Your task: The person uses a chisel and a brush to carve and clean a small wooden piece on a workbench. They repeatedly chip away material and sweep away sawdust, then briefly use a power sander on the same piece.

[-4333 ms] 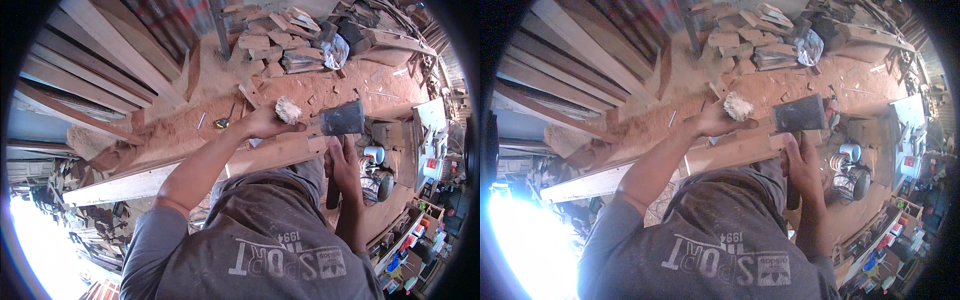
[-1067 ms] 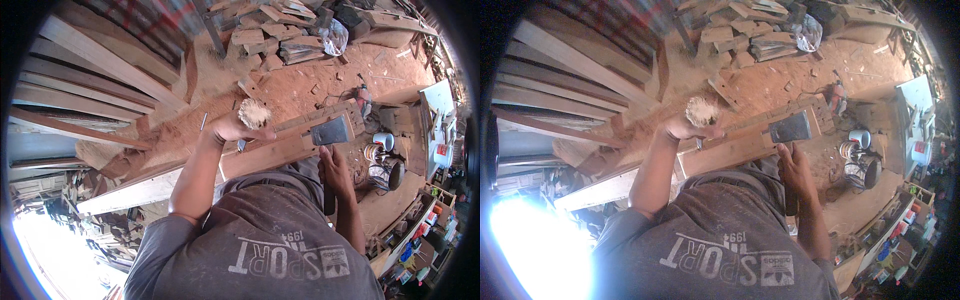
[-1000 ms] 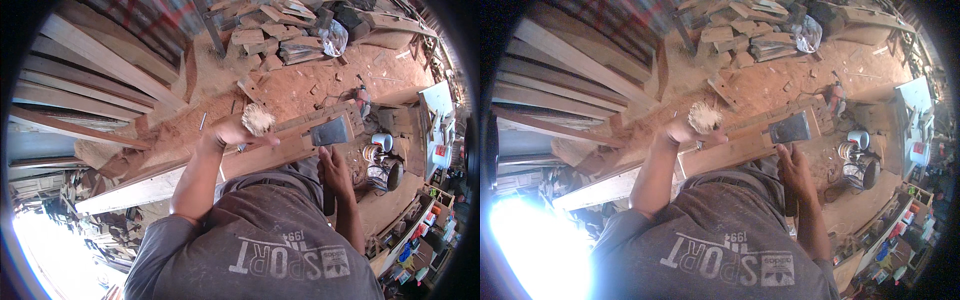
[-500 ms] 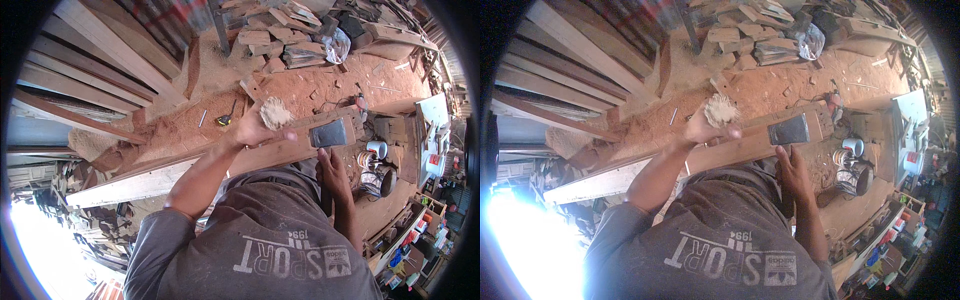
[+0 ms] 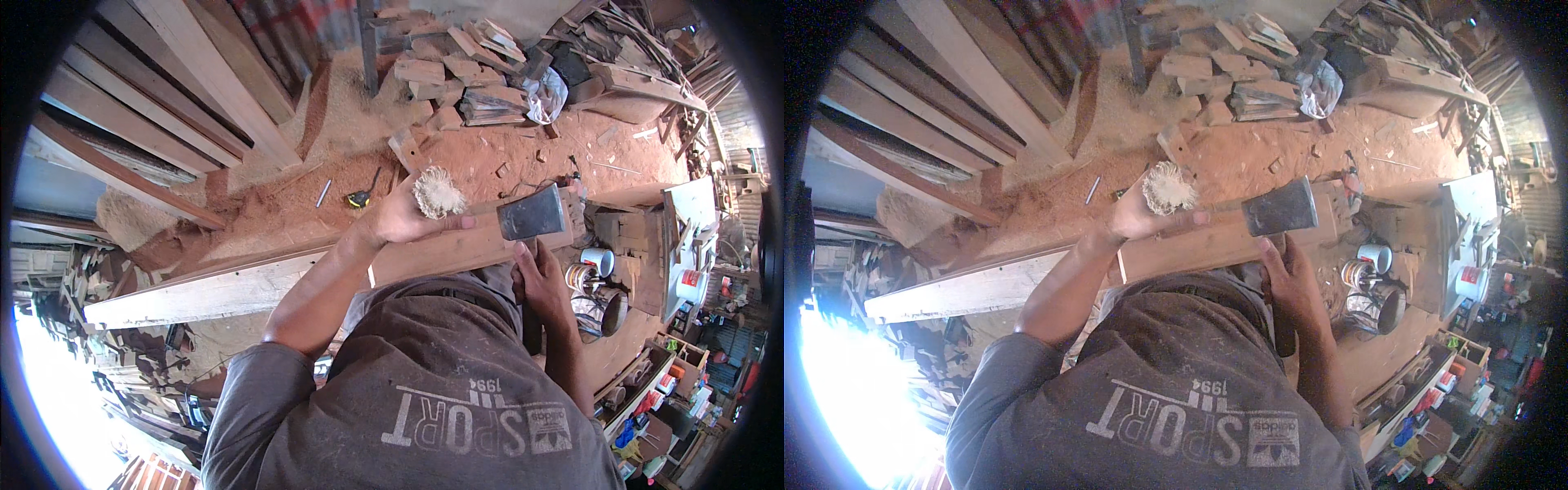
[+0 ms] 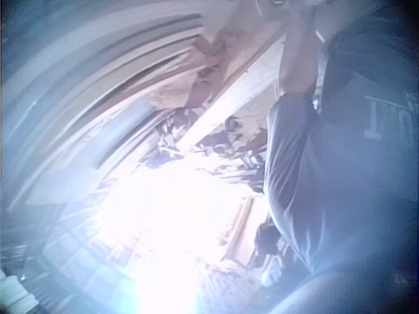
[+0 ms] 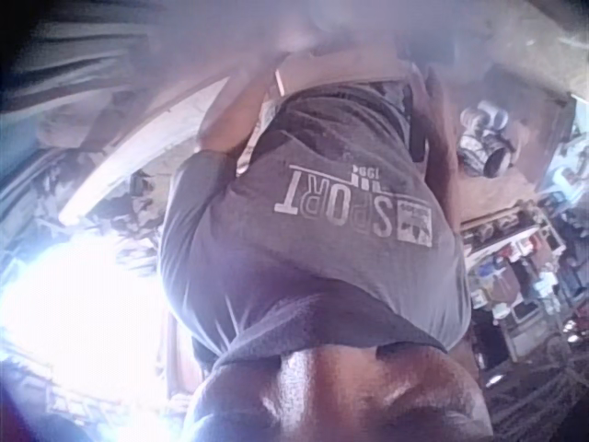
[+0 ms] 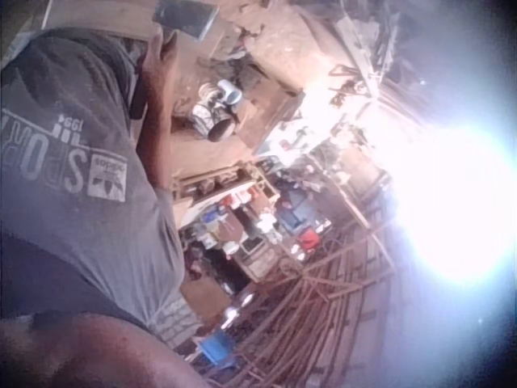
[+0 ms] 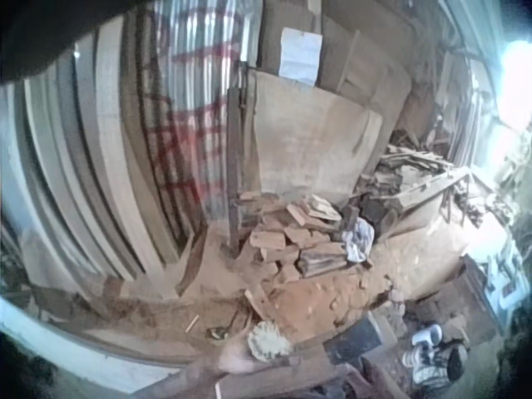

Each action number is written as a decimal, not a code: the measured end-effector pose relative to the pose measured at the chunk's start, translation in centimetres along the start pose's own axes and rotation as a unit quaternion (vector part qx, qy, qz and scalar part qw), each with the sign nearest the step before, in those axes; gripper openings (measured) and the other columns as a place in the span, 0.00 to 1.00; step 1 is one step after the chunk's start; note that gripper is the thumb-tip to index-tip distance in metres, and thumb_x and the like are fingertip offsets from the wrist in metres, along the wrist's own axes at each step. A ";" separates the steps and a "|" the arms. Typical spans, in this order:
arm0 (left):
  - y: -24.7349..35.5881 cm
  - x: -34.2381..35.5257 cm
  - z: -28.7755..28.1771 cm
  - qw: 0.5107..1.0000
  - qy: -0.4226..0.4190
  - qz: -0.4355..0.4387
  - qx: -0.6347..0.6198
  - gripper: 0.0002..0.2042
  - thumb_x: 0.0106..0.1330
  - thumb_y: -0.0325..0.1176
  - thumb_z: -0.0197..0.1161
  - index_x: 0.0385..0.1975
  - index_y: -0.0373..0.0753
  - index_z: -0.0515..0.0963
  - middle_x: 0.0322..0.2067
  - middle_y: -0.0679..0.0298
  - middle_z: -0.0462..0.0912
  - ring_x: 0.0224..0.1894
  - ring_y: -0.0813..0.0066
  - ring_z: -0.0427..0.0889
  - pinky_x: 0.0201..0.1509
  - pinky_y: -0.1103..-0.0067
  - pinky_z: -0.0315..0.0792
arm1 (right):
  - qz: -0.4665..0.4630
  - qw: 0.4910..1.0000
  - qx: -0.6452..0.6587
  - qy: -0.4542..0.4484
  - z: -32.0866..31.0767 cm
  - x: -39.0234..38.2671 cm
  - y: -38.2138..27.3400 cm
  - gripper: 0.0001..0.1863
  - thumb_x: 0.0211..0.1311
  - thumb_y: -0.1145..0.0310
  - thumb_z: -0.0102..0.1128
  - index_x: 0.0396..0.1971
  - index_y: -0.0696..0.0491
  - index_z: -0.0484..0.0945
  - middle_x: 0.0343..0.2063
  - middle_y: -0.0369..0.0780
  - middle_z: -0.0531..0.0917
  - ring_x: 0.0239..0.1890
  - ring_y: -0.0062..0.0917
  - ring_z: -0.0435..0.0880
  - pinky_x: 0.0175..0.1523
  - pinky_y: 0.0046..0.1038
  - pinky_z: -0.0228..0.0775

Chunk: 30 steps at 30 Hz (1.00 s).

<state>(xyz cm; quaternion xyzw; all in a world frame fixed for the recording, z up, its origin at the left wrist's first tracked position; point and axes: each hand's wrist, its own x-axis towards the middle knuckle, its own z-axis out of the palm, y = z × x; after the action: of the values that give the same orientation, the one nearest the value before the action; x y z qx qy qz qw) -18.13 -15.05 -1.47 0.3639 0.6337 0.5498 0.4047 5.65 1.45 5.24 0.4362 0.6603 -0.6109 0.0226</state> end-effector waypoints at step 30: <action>-3.6 -3.3 1.0 0.956 0.125 0.267 0.006 0.18 0.62 0.30 0.76 0.49 0.36 0.79 0.44 0.61 0.86 0.48 0.69 0.84 0.56 0.69 0.78 | -0.350 0.810 -0.450 -0.136 4.7 -1.8 -11.7 0.26 0.76 0.48 0.58 0.54 0.58 0.75 0.35 0.57 0.86 0.39 0.58 0.87 0.44 0.52 0.77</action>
<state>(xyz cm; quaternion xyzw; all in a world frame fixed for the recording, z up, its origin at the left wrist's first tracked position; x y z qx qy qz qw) -15.94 -18.11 -4.71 0.4506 0.5621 0.6751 0.1590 -2.70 -1.97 14.26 0.0293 0.9595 -0.2650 0.0911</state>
